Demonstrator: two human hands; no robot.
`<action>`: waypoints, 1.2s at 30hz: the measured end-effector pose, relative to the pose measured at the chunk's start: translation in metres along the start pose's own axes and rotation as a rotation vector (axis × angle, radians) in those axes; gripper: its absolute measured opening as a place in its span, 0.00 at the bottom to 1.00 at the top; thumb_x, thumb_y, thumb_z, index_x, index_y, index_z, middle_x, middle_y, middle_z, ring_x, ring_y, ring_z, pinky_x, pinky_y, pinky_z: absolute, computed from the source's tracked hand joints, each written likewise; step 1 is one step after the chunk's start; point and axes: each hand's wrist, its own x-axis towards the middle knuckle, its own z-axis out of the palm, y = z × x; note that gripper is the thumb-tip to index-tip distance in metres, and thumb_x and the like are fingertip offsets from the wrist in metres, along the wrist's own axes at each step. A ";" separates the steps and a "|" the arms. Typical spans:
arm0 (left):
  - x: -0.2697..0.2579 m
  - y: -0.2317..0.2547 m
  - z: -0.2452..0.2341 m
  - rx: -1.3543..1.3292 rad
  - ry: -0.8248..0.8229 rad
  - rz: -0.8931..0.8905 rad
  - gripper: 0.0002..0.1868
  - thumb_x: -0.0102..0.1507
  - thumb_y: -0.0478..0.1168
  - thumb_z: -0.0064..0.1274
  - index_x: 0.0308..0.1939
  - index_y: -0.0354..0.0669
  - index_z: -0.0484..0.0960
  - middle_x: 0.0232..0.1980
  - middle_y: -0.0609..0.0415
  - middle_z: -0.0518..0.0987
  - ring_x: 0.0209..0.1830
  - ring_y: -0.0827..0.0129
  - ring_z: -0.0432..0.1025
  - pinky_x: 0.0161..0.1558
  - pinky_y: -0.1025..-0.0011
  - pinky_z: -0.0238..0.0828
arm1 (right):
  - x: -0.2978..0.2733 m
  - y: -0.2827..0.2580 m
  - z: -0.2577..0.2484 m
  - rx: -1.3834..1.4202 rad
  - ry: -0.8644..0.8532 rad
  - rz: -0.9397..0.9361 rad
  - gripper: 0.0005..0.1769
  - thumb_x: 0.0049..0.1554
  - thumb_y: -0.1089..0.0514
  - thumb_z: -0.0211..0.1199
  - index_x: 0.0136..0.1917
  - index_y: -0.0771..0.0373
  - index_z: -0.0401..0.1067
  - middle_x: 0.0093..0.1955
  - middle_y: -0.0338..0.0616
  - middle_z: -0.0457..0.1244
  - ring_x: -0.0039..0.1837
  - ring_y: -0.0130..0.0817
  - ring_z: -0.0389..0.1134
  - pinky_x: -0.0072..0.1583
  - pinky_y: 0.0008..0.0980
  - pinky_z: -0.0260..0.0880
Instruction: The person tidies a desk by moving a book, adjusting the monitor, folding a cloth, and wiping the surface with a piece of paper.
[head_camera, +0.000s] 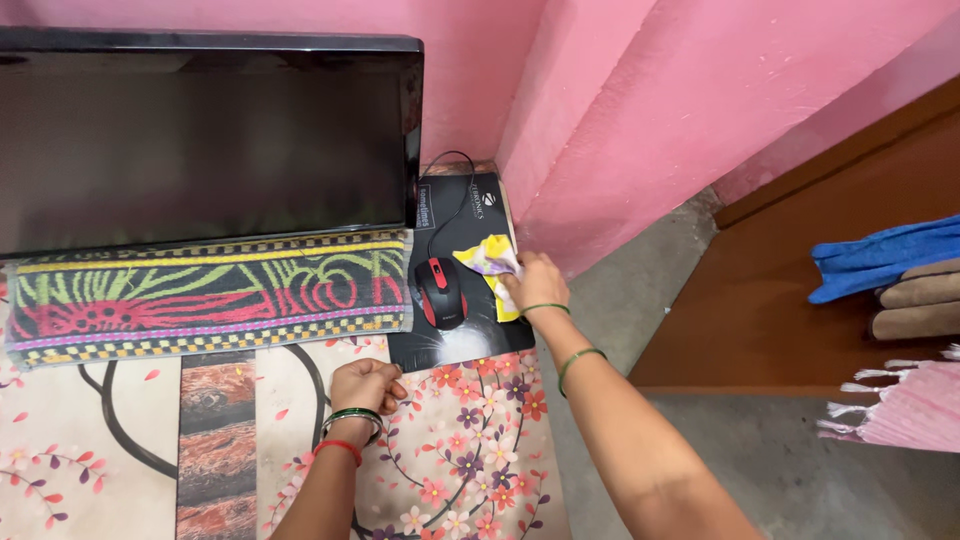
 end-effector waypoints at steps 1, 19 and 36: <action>0.000 0.001 0.000 0.000 0.004 -0.008 0.04 0.57 0.28 0.55 0.28 0.27 0.79 0.23 0.41 0.80 0.11 0.70 0.64 0.14 0.71 0.57 | 0.002 -0.009 0.001 -0.033 -0.013 0.038 0.24 0.51 0.48 0.71 0.58 0.58 0.74 0.59 0.52 0.66 0.60 0.54 0.69 0.58 0.51 0.69; -0.002 0.010 0.001 -0.004 0.014 -0.058 0.04 0.56 0.27 0.55 0.26 0.27 0.79 0.22 0.40 0.80 0.10 0.71 0.63 0.13 0.72 0.52 | 0.048 0.022 0.029 0.146 -0.163 0.216 0.24 0.42 0.49 0.78 0.48 0.63 0.78 0.47 0.55 0.72 0.52 0.48 0.75 0.55 0.42 0.72; 0.007 -0.006 -0.010 0.138 -0.115 0.046 0.06 0.59 0.29 0.52 0.26 0.31 0.77 0.19 0.46 0.79 0.09 0.69 0.65 0.15 0.70 0.64 | 0.029 0.043 0.032 0.234 -0.135 0.269 0.21 0.41 0.51 0.78 0.45 0.66 0.81 0.44 0.54 0.73 0.47 0.42 0.76 0.52 0.39 0.73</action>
